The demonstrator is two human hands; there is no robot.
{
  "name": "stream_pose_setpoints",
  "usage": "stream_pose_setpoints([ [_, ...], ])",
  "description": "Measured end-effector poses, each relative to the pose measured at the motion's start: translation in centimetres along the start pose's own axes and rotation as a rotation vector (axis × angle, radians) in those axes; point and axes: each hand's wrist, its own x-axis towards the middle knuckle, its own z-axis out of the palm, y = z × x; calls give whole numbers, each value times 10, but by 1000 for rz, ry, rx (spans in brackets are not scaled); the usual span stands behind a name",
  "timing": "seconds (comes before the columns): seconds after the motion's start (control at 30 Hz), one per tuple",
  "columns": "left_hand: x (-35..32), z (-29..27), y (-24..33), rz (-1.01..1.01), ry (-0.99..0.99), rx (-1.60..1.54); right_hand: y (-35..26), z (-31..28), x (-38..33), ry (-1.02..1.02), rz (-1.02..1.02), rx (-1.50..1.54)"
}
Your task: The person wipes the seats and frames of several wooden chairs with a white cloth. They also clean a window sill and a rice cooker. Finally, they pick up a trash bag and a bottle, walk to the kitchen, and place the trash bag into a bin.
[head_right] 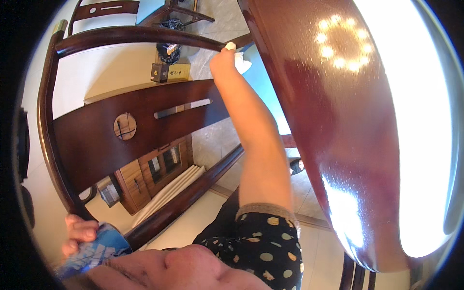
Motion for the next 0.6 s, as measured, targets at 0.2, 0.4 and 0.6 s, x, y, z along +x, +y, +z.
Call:
stream_pose_setpoints([
  [0.2,0,27,-4,74,147,-24,20,6,-9,-266,341,655],
  [0.4,-8,34,-25,141,178,-303,25,28,-149,335,741,1435],
  [0.6,-9,57,-41,281,287,-114,-77,117,-344,955,756,807],
])
